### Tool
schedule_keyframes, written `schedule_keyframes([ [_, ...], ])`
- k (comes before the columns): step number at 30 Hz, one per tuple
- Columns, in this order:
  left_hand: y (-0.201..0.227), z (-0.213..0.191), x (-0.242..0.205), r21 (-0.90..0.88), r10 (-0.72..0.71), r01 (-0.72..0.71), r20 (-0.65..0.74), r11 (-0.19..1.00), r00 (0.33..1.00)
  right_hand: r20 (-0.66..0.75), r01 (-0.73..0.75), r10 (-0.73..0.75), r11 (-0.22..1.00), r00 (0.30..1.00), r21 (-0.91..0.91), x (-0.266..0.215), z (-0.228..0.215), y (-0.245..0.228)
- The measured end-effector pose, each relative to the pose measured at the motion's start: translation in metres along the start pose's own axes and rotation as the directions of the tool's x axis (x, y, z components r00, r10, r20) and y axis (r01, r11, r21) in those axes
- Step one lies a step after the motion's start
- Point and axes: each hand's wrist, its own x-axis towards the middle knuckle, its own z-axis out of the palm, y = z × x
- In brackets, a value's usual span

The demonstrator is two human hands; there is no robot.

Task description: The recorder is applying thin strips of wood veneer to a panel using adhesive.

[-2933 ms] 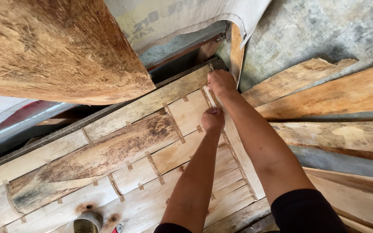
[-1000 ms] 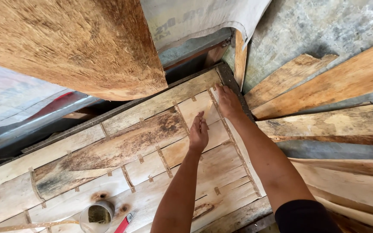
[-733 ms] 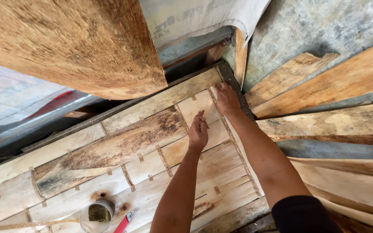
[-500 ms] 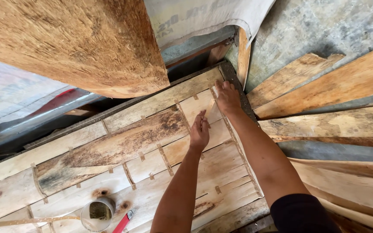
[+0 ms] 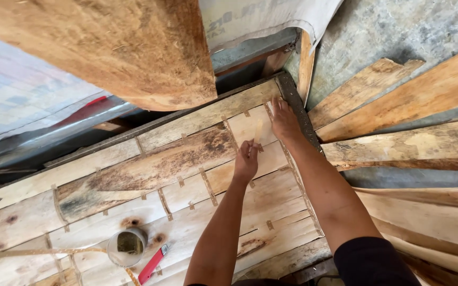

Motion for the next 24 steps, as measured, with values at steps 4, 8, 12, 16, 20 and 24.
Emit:
schedule_keyframes([
  [4,-0.022,-0.021,-0.044,0.085,-0.181,0.189,-0.095,0.978,0.979,-0.115,0.158,-0.154,0.987,0.981,0.032,0.010,0.055,0.056],
  [8,-0.015,-0.056,-0.094,-0.154,-0.300,0.285,-0.083,0.946,0.950,-0.210,0.278,-0.271,0.961,0.939,0.001,-0.036,0.043,0.047],
  [12,-0.017,-0.094,-0.134,-0.054,-0.226,0.220,-0.204,0.974,0.953,-0.301,0.333,-0.290,0.938,0.909,0.101,-0.101,0.028,0.001],
  [16,0.005,-0.126,-0.168,0.033,-0.214,0.233,-0.282,0.972,0.935,-0.388,0.454,-0.376,0.882,0.841,0.127,-0.155,0.048,-0.045],
  [20,0.010,-0.162,-0.195,0.025,-0.206,0.228,-0.337,0.973,0.919,-0.350,0.546,-0.465,0.819,0.813,0.180,-0.201,0.064,-0.105],
  [24,0.027,-0.204,-0.218,-0.033,-0.161,0.161,-0.389,0.986,0.907,-0.193,0.525,-0.489,0.805,0.851,0.276,-0.246,0.081,-0.163],
])
